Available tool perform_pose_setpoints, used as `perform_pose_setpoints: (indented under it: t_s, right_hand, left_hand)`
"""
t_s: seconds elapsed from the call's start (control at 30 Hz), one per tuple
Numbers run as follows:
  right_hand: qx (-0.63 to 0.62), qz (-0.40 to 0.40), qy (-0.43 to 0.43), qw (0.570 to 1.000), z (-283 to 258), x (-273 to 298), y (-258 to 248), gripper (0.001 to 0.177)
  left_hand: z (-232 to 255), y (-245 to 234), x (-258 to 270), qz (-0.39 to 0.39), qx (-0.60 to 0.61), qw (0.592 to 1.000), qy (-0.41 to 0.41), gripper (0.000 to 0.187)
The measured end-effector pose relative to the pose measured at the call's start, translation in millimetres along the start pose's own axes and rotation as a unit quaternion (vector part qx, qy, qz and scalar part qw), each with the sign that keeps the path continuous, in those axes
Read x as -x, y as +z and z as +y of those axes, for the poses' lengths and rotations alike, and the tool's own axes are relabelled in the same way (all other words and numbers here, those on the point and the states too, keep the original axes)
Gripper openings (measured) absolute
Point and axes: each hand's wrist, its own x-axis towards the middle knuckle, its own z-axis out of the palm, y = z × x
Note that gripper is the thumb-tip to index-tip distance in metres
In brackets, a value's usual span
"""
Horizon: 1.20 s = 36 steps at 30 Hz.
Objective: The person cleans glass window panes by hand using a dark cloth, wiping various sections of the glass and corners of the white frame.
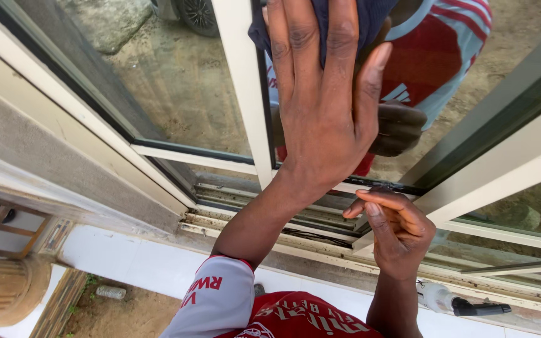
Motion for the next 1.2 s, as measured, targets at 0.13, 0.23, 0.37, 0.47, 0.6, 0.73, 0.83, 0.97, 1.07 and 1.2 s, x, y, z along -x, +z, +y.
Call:
perform_pose_setpoints:
  t_s: [0.13,0.23,0.37,0.47,0.6,0.73,0.83,0.97,1.07,1.2]
  right_hand:
    - [0.011,0.022,-0.024,0.999,-3,-1,-14,0.016]
    - [-0.002,0.047,-0.042,0.998,-5,2,-26,0.017]
    - [-0.001,0.066,-0.053,0.996,-8,10,-39,0.017]
    - [-0.002,0.072,-0.066,0.995,-9,16,-47,0.016]
    - [-0.002,0.074,-0.071,0.995,-9,18,-53,0.016]
    - [0.023,0.071,-0.083,0.994,-11,19,-51,0.016]
    - [0.011,0.068,-0.086,0.994,-14,19,-46,0.016]
    - [0.025,0.07,-0.086,0.994,-19,22,-45,0.016]
    - [0.027,0.071,-0.087,0.993,-19,22,-42,0.016]
    - [0.034,0.074,-0.086,0.993,-20,29,-37,0.012]
  left_hand:
    - [25,5,-15,0.015,0.027,1.0,0.007,0.061]
    - [46,12,-15,-0.036,0.038,0.999,0.001,0.059]
    - [65,40,-16,-0.153,0.0,0.988,0.036,0.046]
    - [76,62,-16,-0.219,0.016,0.965,0.144,0.055]
    - [55,79,-7,-0.203,0.002,0.947,0.248,0.049]
    - [31,65,26,-0.173,-0.02,0.934,0.313,0.046]
    - [20,46,60,-0.232,-0.097,0.908,0.335,0.046]
    - [2,28,91,-0.245,-0.168,0.875,0.383,0.053]
    - [-4,31,86,-0.266,-0.18,0.848,0.422,0.054]
    - [-2,24,35,-0.213,-0.219,0.831,0.465,0.066]
